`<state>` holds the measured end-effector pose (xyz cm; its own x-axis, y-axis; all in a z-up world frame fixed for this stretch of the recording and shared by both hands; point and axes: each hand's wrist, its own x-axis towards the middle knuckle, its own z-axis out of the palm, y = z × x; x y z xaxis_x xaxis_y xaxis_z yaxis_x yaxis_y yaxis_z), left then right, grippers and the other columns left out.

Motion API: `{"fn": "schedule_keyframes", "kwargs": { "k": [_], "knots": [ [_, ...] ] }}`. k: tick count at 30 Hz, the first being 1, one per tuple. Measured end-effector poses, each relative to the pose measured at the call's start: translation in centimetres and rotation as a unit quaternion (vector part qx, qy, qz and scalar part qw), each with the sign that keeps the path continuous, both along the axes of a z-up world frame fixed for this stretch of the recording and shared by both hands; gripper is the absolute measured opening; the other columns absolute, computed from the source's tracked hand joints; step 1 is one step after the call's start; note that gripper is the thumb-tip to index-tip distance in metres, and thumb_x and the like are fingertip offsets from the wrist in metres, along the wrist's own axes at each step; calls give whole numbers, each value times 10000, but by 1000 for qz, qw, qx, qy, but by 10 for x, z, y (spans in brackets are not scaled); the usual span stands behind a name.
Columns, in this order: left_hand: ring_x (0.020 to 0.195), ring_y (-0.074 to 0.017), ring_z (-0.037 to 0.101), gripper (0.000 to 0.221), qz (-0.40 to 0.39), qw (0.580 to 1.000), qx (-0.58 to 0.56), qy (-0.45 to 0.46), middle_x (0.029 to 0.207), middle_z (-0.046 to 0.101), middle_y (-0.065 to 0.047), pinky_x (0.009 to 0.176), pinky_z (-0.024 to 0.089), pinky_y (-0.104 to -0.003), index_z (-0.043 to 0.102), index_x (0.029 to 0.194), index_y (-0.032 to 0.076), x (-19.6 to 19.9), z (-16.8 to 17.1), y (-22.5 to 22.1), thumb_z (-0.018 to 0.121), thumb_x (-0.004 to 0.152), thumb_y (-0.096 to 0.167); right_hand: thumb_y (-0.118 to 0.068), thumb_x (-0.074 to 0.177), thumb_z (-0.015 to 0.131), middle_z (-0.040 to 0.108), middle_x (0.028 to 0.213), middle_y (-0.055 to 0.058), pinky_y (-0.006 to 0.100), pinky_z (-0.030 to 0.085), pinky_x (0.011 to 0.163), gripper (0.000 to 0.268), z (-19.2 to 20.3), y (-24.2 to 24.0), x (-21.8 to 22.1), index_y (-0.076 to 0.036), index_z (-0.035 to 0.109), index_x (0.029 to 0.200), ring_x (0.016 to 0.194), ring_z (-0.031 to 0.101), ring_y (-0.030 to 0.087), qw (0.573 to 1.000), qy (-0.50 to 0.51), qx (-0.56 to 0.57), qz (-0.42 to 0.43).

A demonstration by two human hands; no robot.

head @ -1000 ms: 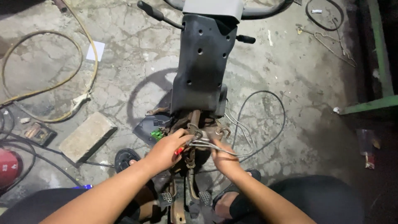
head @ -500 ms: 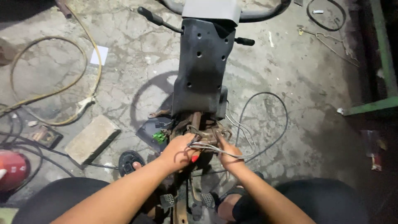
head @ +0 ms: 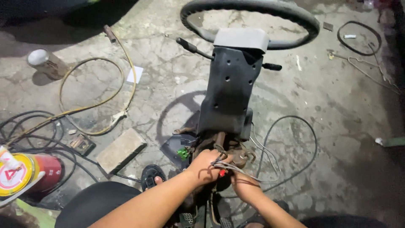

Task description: Repairing and inspecting the wiring and mechanical assembly of a vehicle steering column.

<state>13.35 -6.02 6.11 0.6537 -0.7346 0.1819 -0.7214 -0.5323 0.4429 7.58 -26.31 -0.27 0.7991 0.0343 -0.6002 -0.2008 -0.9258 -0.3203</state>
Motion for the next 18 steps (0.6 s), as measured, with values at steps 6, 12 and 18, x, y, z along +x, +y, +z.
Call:
{"fn": "schedule_keyframes", "kwargs": {
  "k": [6, 12, 18],
  "knots": [
    [928, -365, 610, 298, -44, 994, 65, 73, 1073, 663, -145, 748, 506, -504, 626, 1156, 143, -3, -18, 8, 544, 874, 86, -74, 907, 522, 717, 1117, 149, 459, 543, 679, 992, -4, -12, 9, -540, 26, 1630, 872, 719, 342, 996, 30, -79, 13],
    [820, -323, 592, 222, -48, 995, 36, 76, 989, 641, -90, 650, 485, -499, 637, 1088, 171, -5, -7, 29, 603, 871, 195, -460, 988, 424, 719, 987, 124, 477, 516, 751, 396, -25, -26, 13, -453, 502, 1376, 878, 715, 355, 999, 14, -42, -18],
    [807, -307, 599, 185, -8, 988, 7, 153, 861, 659, -101, 715, 474, -475, 603, 1018, 100, -12, 37, 47, 555, 980, 274, -316, 1009, 412, 698, 1289, 151, 494, 520, 881, 589, 34, 11, -1, -482, 345, 1570, 1113, 677, 439, 984, -26, 141, -102]
  ]
}}
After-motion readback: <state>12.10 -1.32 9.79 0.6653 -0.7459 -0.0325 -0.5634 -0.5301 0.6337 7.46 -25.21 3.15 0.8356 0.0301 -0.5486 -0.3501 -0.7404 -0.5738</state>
